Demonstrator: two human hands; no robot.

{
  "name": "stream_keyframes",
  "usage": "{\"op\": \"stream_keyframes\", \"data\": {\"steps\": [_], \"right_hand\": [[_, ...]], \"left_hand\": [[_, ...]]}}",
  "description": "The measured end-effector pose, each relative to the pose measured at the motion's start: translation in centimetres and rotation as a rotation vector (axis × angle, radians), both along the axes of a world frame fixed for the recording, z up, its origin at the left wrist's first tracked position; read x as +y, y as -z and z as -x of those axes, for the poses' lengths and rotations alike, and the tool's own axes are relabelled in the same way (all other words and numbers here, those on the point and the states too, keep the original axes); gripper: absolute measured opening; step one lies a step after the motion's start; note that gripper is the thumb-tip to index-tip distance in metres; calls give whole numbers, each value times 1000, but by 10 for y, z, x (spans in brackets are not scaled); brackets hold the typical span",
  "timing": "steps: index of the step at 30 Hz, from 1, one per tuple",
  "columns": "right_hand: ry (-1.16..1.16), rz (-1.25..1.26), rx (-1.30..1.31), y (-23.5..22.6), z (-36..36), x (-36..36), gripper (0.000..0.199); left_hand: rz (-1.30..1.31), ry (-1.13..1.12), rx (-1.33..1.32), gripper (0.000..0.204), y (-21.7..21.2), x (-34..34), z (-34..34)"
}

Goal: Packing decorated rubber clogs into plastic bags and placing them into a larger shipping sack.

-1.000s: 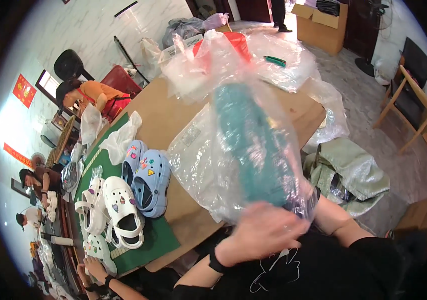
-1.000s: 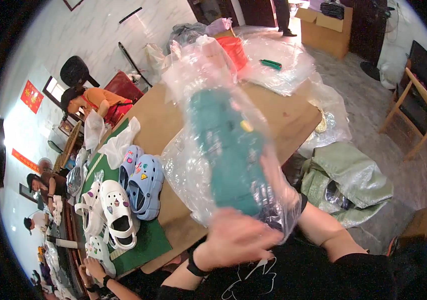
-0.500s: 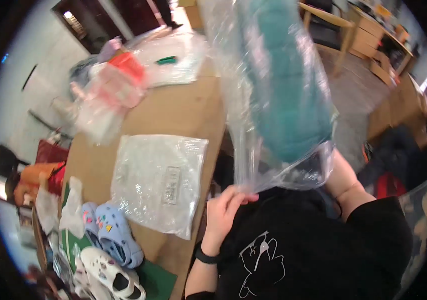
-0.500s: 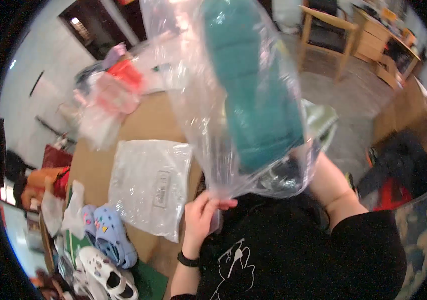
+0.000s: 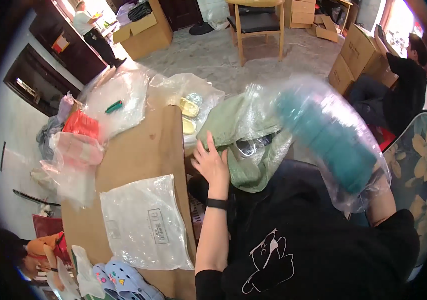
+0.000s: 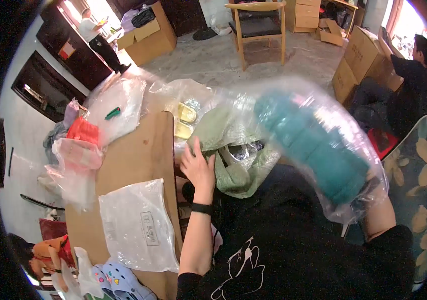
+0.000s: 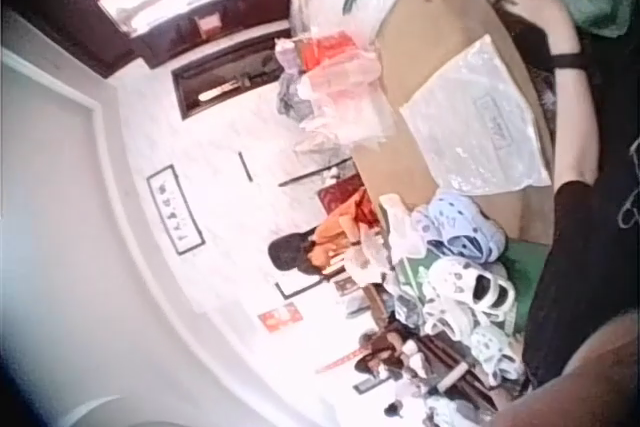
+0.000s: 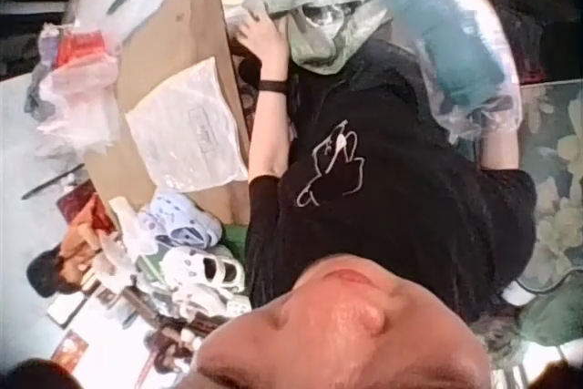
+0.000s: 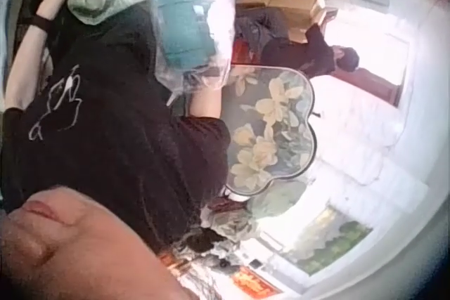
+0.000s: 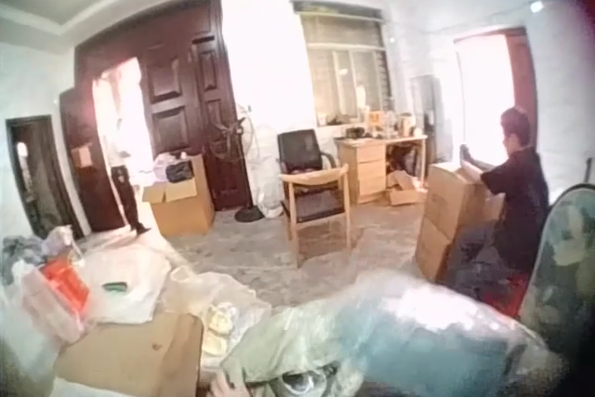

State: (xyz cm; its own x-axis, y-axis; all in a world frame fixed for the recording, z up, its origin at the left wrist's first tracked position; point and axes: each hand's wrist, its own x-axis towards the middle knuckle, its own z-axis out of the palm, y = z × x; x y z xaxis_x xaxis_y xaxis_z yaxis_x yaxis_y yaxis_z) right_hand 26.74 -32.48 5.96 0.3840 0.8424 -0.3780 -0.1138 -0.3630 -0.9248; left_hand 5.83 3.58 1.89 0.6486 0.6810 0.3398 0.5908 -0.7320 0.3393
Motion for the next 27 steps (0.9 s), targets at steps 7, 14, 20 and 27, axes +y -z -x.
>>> {"op": "stream_keyframes", "data": {"steps": [7, 14, 20, 27], "right_hand": [[-71, 34, 4, -14, 21, 137, 39], [547, -351, 99, 59, -45, 182, 40], [672, 106, -737, 115, -47, 245, 43], [563, 109, -957, 149, -89, 355, 30]], "left_hand": [[523, 274, -451, 19, -22, 11, -31], [381, 268, -460, 19, -83, 8, -14], [355, 222, -598, 14, -95, 13, -49], [504, 179, -682, 17, -105, 14, -43]]}}
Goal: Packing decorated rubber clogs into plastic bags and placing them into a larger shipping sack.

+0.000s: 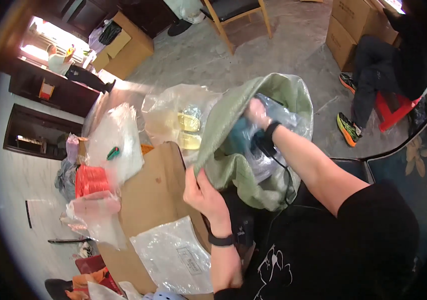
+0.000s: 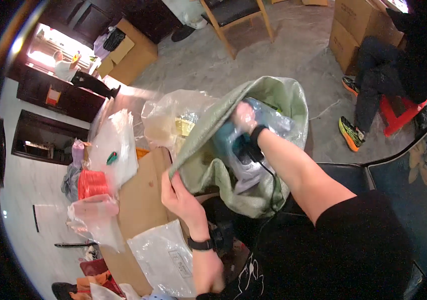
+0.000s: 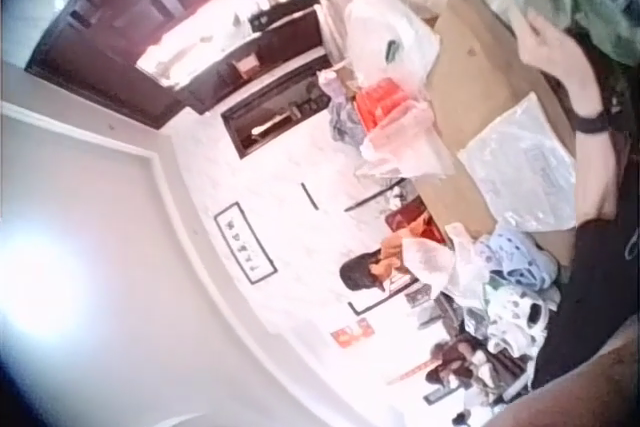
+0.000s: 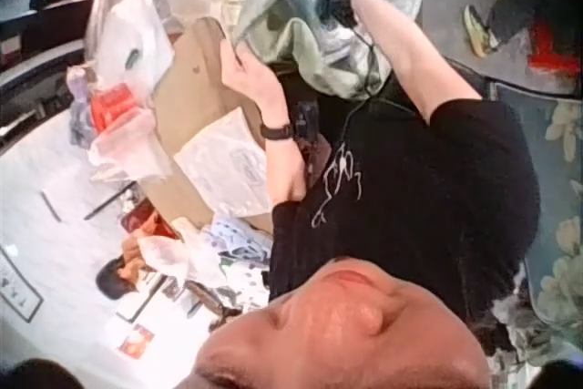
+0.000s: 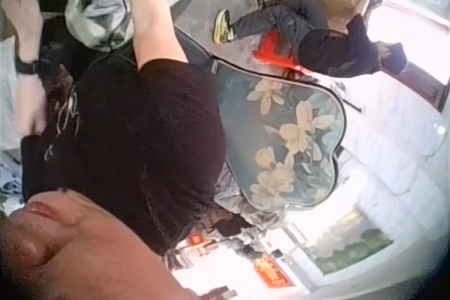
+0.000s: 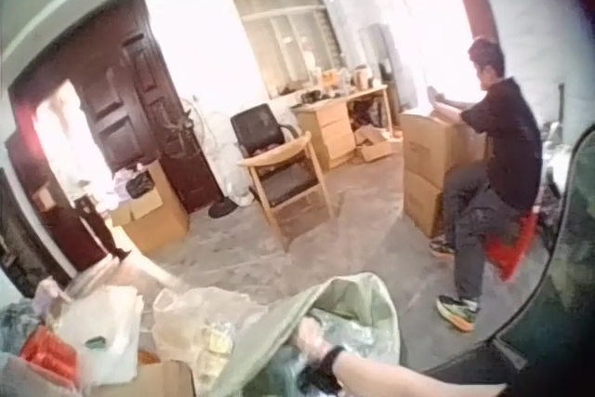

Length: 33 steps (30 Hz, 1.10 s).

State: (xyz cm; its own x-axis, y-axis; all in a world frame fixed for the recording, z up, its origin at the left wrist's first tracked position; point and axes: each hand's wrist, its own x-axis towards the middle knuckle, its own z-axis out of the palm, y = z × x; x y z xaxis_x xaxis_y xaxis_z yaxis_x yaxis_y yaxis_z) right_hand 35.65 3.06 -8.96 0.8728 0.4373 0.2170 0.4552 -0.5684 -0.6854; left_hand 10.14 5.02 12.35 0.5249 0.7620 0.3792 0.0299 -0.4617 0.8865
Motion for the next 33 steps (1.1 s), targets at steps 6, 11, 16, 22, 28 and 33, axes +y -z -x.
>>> {"op": "stream_keyframes", "data": {"steps": [6, 11, 16, 22, 28, 33], "right_hand": [[-234, 68, -233, 66, -108, 6, 37], [-340, -48, -336, 35, -26, 66, 34], [-383, -162, -436, 23, 10, 54, 31], [-431, -197, -543, -69, -22, 134, 29], [-463, -89, -609, -58, 10, -56, 26], [-191, -119, 820, -95, 25, -166, 25]], "left_hand": [[-235, 57, 130, 15, -2, -14, -1], [-135, 26, 169, 12, -16, -28, 9], [-170, 10, 244, 16, -16, -27, 26], [-20, -82, 358, 15, -19, 11, 2], [177, -158, 146, 22, -6, 44, -9], [324, -167, 10, 25, -5, 42, -9]]}}
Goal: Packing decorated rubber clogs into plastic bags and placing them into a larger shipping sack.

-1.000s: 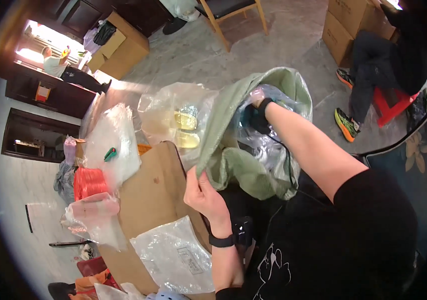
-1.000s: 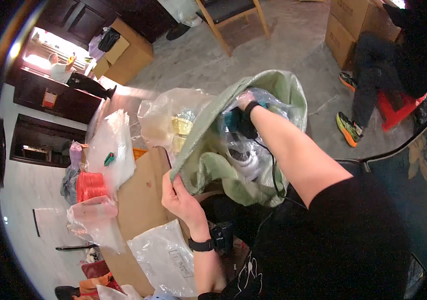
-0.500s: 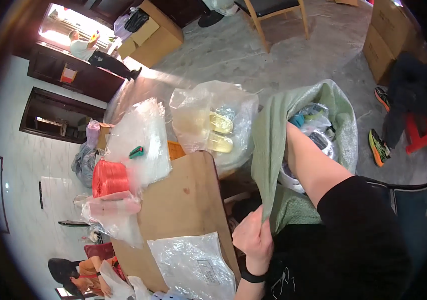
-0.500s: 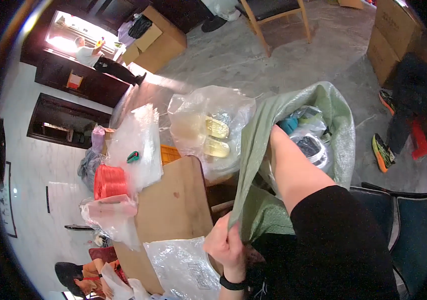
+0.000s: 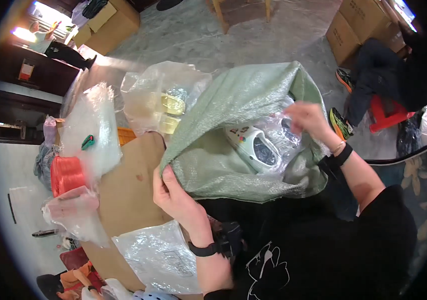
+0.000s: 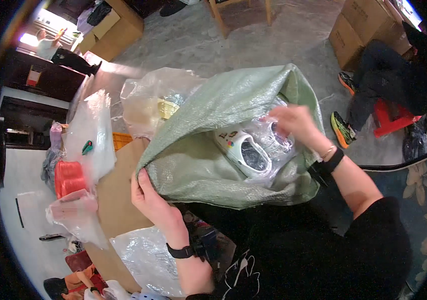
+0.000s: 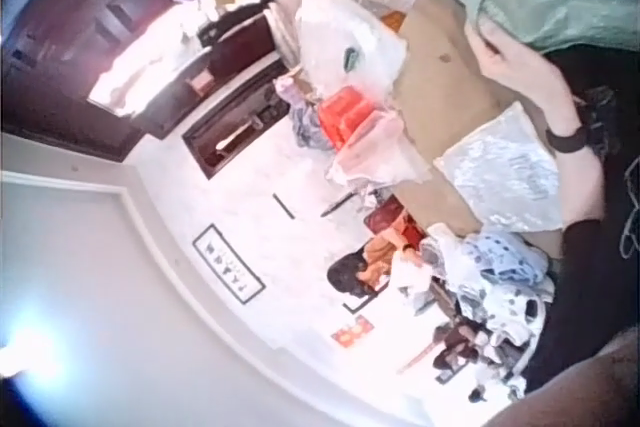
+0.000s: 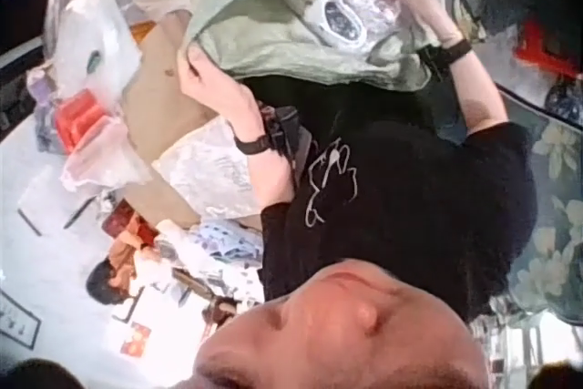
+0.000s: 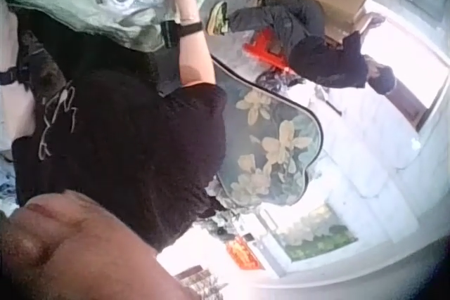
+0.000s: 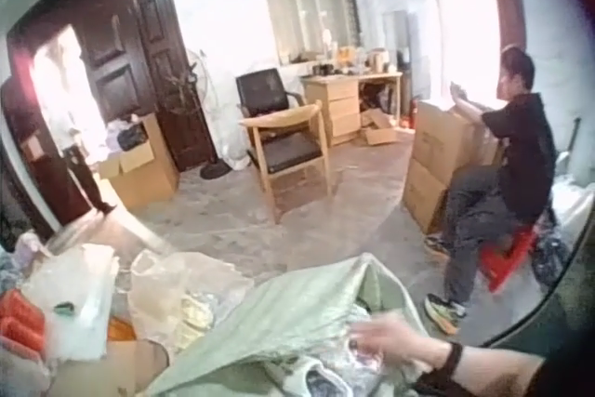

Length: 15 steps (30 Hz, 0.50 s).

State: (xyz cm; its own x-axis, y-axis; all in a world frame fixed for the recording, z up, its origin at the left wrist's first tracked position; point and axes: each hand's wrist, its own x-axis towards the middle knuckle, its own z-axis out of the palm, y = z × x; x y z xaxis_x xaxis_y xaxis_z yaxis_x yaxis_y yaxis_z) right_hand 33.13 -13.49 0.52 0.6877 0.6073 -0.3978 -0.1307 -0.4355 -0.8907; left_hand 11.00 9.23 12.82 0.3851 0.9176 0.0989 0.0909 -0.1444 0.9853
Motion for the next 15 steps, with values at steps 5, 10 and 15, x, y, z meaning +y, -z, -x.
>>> {"op": "stream_keyframes", "data": {"steps": [5, 10, 15], "right_hand": [[494, 529, -911, 133, -76, -42, 53], [588, 125, -250, 140, -119, -7, 21], [767, -58, -551, 76, -163, -106, 21]], "left_hand": [[161, 51, -138, 22, -1, -11, -9], [104, 63, -114, 26, 3, 10, 7], [95, 43, -180, 32, 2, 34, -2]]}}
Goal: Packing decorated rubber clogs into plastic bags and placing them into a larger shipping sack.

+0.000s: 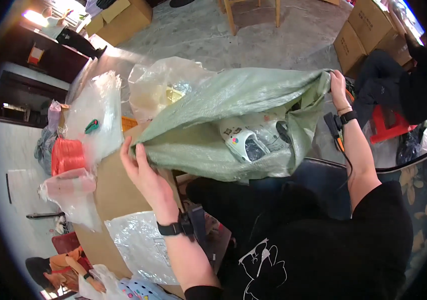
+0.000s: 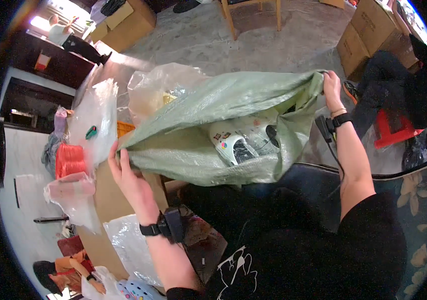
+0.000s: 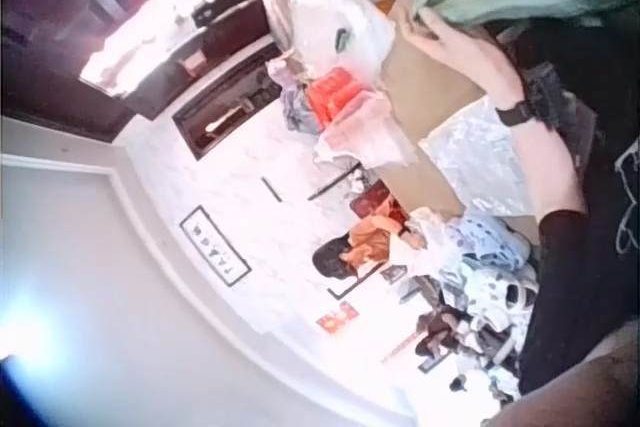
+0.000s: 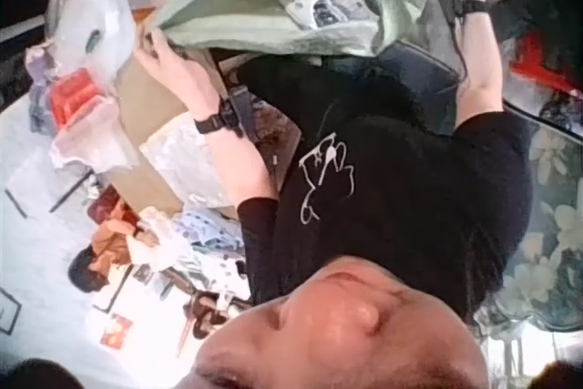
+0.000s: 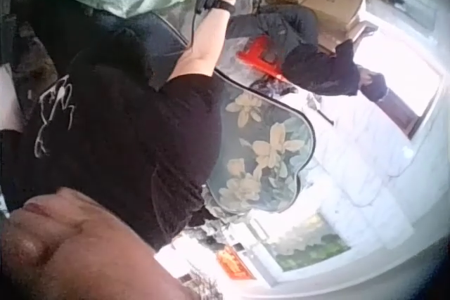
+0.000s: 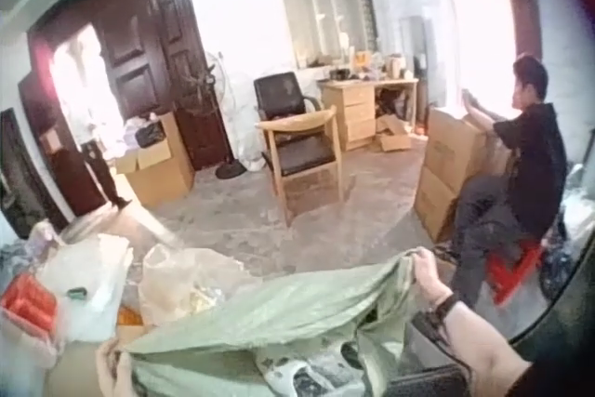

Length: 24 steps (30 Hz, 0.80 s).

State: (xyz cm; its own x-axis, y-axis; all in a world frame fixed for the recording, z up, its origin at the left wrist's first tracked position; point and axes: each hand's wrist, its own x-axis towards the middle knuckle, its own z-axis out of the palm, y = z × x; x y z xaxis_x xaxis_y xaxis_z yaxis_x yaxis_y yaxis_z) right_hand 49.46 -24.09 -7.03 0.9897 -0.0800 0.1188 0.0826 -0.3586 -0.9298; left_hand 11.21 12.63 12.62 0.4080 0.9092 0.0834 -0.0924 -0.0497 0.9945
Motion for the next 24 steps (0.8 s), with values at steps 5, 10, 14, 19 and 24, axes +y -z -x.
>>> {"op": "stream_keyframes", "data": {"steps": [5, 10, 14, 19, 24], "right_hand": [[-144, 596, -685, -62, 66, 60, 15], [-1201, 596, -344, -79, 120, 133, 41], [-1137, 221, -2, -117, 104, 181, 19], [-1438, 323, -276, -148, 179, 219, 15], [-1627, 477, -197, -172, 230, 221, 22]], "left_hand": [[-48, -66, 125, 31, 22, 6, 5], [-228, -66, 190, 32, 30, 1, 17], [-157, -40, 51, 45, 51, 1, 53], [-386, -407, 340, 41, 22, 22, 192], [-495, -832, 611, 26, -28, -11, 377]]}}
